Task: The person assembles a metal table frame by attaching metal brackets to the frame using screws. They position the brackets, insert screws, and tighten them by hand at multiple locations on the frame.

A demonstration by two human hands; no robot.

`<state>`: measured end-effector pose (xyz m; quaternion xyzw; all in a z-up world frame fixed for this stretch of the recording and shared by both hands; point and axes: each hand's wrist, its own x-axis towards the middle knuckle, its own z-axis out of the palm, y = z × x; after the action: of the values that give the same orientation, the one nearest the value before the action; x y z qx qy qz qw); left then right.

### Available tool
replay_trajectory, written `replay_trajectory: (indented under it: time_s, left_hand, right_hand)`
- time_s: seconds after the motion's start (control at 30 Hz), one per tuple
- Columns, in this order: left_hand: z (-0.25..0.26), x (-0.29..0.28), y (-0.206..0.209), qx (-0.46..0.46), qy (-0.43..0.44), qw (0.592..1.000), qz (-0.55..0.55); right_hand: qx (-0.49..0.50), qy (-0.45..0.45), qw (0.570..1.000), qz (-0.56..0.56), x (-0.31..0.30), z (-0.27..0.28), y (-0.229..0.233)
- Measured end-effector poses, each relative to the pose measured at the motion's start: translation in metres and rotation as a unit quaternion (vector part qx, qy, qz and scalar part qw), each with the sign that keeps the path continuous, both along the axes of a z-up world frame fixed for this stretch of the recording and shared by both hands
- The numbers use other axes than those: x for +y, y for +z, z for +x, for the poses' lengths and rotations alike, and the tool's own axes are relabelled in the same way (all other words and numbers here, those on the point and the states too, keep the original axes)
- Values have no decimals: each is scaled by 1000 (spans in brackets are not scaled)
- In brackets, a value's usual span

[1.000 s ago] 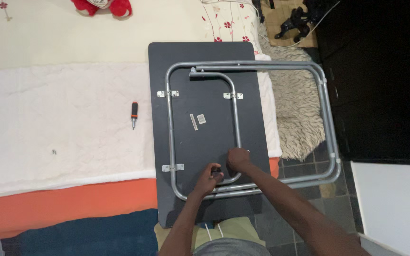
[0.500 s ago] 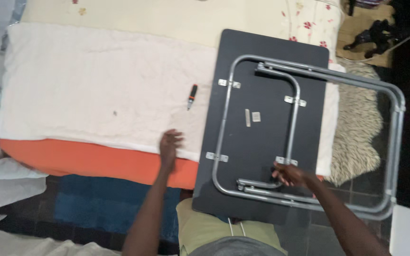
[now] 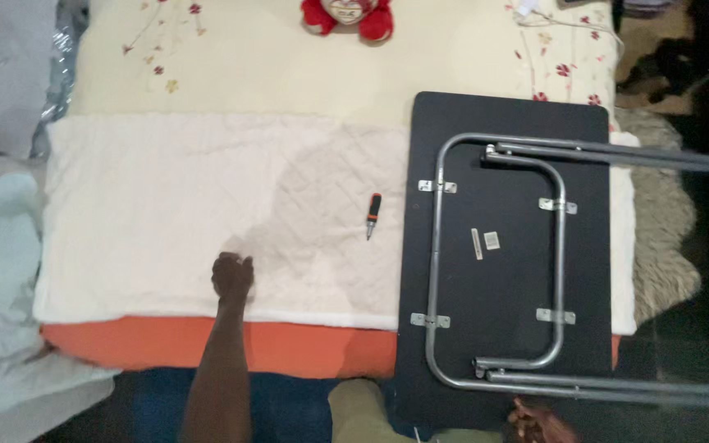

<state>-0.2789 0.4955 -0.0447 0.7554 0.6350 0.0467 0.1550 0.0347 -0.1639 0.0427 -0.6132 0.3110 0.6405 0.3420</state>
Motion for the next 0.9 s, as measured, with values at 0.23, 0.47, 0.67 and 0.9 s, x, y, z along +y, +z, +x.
replay_trajectory:
  time_s: [0.23,0.47,0.67,0.9]
  left_hand:
    - [-9,2,20,-5,-57,998,-3]
    - [55,-122,51,-493,-21,836,-239]
    - [177,-326,104,-384,-169,745,-519]
    - [283,-394,119,-397,-222,625,-635]
  right_hand:
    - [47,106,972,202,6,-13,-17]
    - [-192,339,863,322,80,10,39]
    - [-436,401,729,344,131,37,111]
    - [-638,362,593,331,83,89,128]
